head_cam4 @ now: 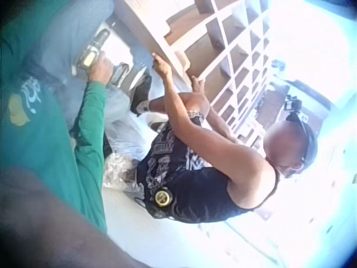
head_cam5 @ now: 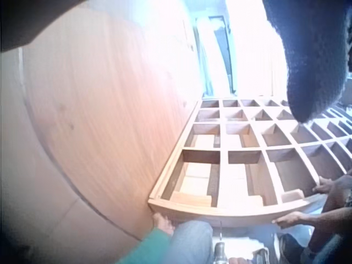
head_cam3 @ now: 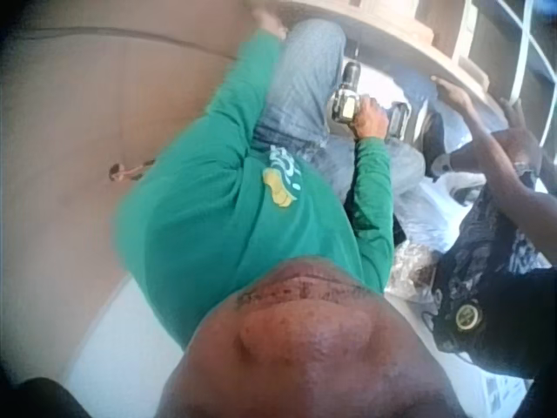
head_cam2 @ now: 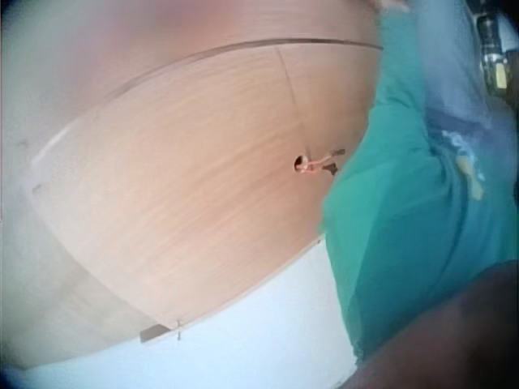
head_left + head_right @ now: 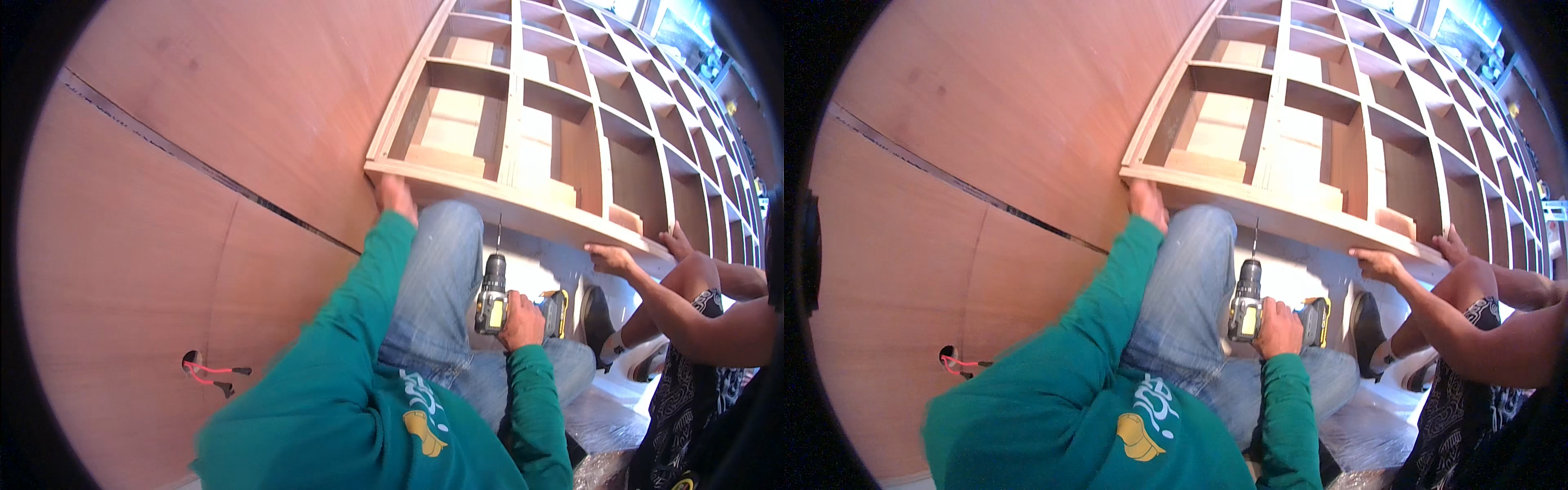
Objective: The person drills screws into a wooden lattice frame using a power drill while coworkers hold the structure in place.
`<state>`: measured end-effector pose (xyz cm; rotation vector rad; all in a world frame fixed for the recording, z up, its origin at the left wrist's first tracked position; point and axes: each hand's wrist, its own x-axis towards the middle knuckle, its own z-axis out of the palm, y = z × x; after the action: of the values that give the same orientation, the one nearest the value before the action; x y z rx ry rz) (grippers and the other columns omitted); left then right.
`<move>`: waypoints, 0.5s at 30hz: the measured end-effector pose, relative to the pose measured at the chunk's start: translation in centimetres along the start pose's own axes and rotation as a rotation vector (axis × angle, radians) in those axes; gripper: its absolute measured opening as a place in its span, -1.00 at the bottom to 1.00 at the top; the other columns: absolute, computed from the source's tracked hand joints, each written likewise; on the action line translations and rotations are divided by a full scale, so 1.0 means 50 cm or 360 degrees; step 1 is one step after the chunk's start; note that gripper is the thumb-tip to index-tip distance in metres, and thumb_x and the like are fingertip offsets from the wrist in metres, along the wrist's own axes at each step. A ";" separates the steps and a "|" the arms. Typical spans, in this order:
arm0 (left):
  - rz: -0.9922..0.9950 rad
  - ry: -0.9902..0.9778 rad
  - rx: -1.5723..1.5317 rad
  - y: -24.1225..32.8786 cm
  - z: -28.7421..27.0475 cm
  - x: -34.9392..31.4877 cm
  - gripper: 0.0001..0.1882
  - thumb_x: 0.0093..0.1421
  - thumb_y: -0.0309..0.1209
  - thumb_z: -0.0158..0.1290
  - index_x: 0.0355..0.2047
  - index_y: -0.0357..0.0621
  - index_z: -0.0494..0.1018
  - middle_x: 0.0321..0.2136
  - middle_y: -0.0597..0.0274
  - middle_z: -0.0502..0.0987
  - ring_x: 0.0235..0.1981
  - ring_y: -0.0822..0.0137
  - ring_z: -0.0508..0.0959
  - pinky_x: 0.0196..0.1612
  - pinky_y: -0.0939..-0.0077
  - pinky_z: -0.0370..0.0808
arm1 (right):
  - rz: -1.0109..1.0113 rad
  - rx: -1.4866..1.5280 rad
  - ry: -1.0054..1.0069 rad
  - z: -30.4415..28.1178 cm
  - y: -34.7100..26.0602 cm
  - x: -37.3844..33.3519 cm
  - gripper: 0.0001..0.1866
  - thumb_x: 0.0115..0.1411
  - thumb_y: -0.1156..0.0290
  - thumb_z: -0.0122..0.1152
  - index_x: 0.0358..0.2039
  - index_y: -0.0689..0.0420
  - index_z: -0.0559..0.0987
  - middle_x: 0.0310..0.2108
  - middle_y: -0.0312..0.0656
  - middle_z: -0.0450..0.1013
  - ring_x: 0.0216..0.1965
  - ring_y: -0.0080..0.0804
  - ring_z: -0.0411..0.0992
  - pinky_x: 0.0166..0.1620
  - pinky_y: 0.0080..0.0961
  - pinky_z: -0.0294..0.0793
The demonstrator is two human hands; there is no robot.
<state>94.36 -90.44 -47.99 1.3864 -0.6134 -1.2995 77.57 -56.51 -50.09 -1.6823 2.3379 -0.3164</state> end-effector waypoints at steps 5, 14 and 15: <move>-0.0531 0.0544 -0.0629 -0.150 -0.016 0.103 -0.66 0.43 -0.12 -0.16 -0.08 -0.03 0.50 -0.06 0.10 0.61 -0.25 0.09 0.55 -0.19 0.22 0.45 | -0.0001 0.0031 0.0034 0.003 0.003 0.004 -0.44 -0.11 0.40 0.49 -0.08 0.05 0.43 -0.22 -0.11 0.49 -0.14 -0.01 0.52 -0.08 -0.11 0.51; -0.0528 0.0584 -0.0753 -0.135 0.035 0.093 -0.62 0.43 -0.06 -0.19 0.01 -0.02 0.42 0.02 0.13 0.52 -0.15 0.09 0.47 -0.10 0.17 0.38 | -0.0006 -0.0034 -0.0007 -0.001 0.003 -0.001 -0.22 -0.28 0.44 0.58 0.02 0.06 0.43 -0.16 -0.10 0.49 -0.10 0.02 0.53 -0.05 -0.13 0.54; -0.0531 0.0583 -0.0757 -0.137 0.034 0.092 -0.61 0.42 -0.05 -0.19 0.01 -0.02 0.42 0.03 0.13 0.51 -0.13 0.09 0.46 -0.09 0.16 0.38 | -0.0007 -0.0008 -0.0026 -0.001 0.002 -0.003 -0.22 -0.28 0.45 0.58 0.04 0.05 0.43 -0.15 -0.09 0.50 -0.10 0.03 0.53 -0.06 -0.12 0.55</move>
<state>92.03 -93.25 -55.58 1.3054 0.1783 -1.2943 77.49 -56.34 -50.07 -1.6859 2.3258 -0.2973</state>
